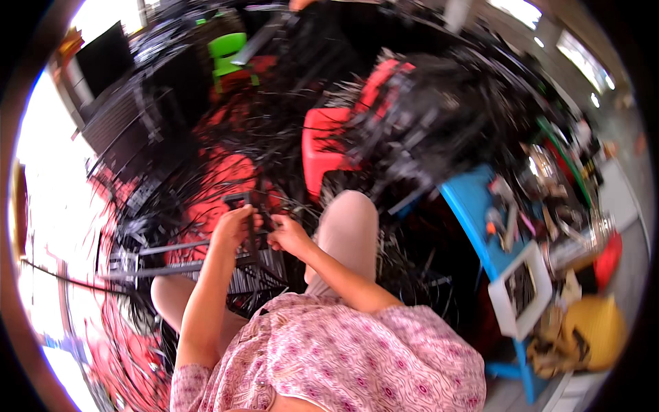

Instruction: The person weaves black plastic strips onto a metal furniture frame, using a pneumatic stapler to secure the ends and scissors to trim the excess material.

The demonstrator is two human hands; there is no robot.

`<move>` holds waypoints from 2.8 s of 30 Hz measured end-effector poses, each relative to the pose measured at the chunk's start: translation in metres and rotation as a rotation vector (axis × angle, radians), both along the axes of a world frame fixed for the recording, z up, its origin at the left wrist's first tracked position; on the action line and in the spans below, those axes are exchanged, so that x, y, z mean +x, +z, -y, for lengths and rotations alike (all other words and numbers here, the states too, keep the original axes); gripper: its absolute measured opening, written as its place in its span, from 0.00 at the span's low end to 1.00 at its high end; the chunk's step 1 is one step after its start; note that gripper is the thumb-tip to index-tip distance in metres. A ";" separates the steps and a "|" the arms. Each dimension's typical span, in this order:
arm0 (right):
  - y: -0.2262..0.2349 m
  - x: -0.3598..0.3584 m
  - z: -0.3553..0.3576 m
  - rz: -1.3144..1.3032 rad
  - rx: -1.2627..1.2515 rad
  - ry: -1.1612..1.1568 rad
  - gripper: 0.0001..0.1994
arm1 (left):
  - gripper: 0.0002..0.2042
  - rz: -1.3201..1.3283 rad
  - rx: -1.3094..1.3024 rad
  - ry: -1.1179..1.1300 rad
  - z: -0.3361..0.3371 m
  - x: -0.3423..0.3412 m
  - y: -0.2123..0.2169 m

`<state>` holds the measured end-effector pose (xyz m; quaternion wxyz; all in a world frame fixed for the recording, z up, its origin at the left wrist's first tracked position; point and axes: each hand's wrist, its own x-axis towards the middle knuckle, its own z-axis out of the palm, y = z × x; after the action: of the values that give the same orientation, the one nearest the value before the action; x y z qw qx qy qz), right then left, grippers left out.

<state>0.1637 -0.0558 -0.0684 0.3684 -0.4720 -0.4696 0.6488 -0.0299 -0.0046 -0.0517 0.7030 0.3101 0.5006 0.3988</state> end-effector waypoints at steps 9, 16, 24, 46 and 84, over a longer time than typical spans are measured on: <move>0.050 0.127 0.046 0.130 0.158 -0.393 0.26 | 0.12 0.091 0.044 -0.014 -0.002 0.003 0.005; 0.013 0.207 0.094 0.200 0.046 -0.650 0.29 | 0.14 0.151 0.051 -0.025 0.003 0.008 -0.004; 0.027 0.184 0.077 0.255 0.064 -0.594 0.27 | 0.16 0.002 0.038 -0.007 0.025 0.005 0.010; 0.048 0.063 0.076 0.085 0.054 -0.100 0.15 | 0.16 0.033 0.033 -0.032 0.026 0.002 0.006; 0.130 0.017 -0.005 -0.465 0.274 0.060 0.11 | 0.39 0.251 -0.111 0.022 0.027 0.002 0.008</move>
<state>0.1810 -0.0504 0.0620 0.5074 -0.2422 -0.4694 0.6809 -0.0283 -0.0316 -0.0434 0.7719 0.2130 0.4332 0.4138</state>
